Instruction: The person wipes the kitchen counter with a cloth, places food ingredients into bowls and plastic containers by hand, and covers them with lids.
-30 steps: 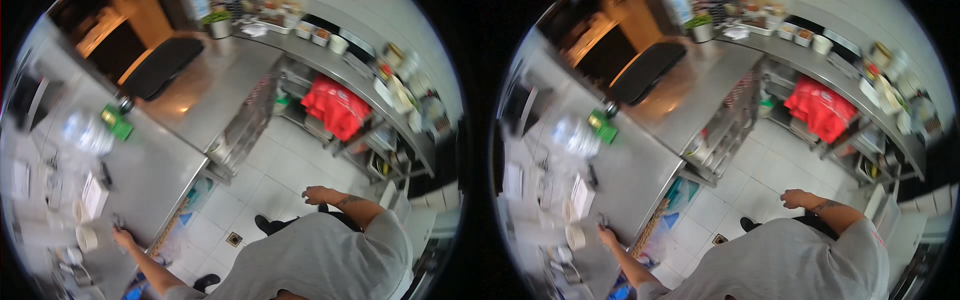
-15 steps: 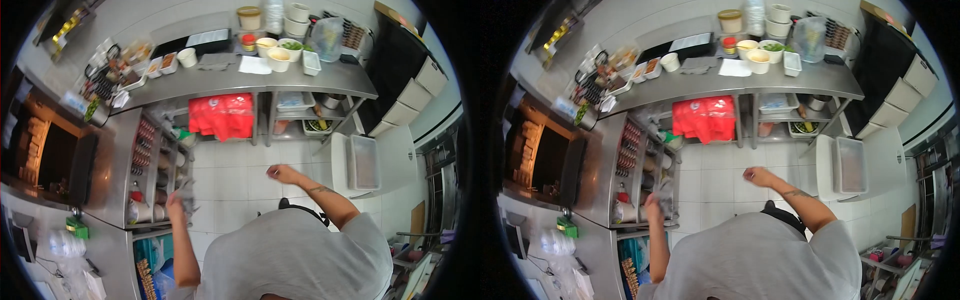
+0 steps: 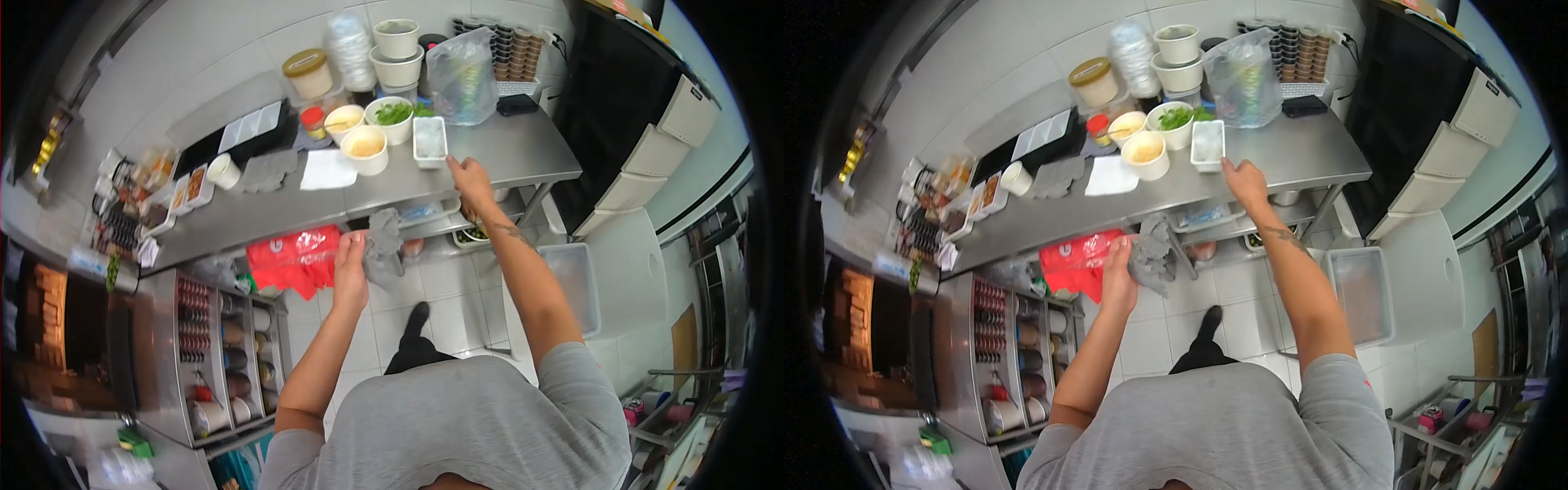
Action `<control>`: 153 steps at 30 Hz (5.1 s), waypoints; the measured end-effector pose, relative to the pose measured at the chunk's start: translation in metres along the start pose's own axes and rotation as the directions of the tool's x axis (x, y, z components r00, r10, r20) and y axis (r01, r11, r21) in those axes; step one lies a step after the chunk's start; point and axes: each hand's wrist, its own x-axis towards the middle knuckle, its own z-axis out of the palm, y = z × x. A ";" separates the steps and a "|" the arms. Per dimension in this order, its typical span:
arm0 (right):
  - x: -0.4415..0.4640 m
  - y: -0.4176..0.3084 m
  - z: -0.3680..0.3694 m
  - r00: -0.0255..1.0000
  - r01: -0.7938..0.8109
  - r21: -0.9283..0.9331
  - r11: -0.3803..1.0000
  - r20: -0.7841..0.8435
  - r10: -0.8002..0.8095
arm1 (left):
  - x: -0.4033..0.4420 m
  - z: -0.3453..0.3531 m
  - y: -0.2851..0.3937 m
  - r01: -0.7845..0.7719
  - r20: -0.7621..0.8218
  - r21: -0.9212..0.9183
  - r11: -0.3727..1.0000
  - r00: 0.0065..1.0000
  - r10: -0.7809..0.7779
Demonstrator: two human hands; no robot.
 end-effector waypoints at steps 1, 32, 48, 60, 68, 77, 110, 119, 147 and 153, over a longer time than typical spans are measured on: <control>0.012 -0.012 0.004 1.000 -0.013 -0.058 0.998 -0.016 0.013 | 0.020 0.011 -0.002 -0.081 -0.025 0.156 0.984 0.996 0.086; -0.140 0.142 -0.128 0.720 -0.493 0.117 0.862 -0.502 0.479 | 0.320 0.495 -0.222 -0.931 0.905 0.343 0.126 0.291 -0.312; -0.122 0.147 -0.143 0.886 -0.212 0.251 0.945 -0.360 0.294 | 0.176 0.191 -0.144 -0.904 0.901 0.418 -0.086 0.425 -0.089; -0.174 0.117 -0.128 0.972 -0.047 0.232 0.971 -0.215 0.099 | 0.128 -0.139 -0.050 -0.462 0.541 0.840 -0.284 0.754 0.373; -0.220 0.121 -0.145 0.948 -0.147 0.155 0.977 -0.258 0.184 | 0.143 -0.235 0.054 0.089 -0.114 0.993 0.072 0.781 0.613; -0.098 0.035 -0.064 0.947 0.039 0.113 0.993 -0.322 -0.001 | 0.199 -0.195 -0.012 -0.384 0.458 0.889 -0.250 0.778 0.431; -0.072 -0.160 0.249 0.760 0.650 -0.238 0.722 0.211 -0.615 | 0.387 -0.325 0.190 -0.319 0.241 0.948 0.015 0.745 0.622; -0.070 -0.164 0.245 0.773 0.635 -0.255 0.729 0.191 -0.605 | 0.544 -0.265 0.229 -0.266 0.493 0.853 -0.450 0.696 0.522; -0.075 -0.158 0.233 0.785 0.618 -0.045 0.785 0.093 -0.613 | 0.516 -0.264 0.214 -0.149 0.433 0.871 -0.468 0.683 0.588; -0.086 -0.127 0.180 0.868 0.405 0.137 0.904 -0.368 -0.333 | 0.588 -0.286 0.206 -0.386 0.510 0.860 -0.334 0.685 0.521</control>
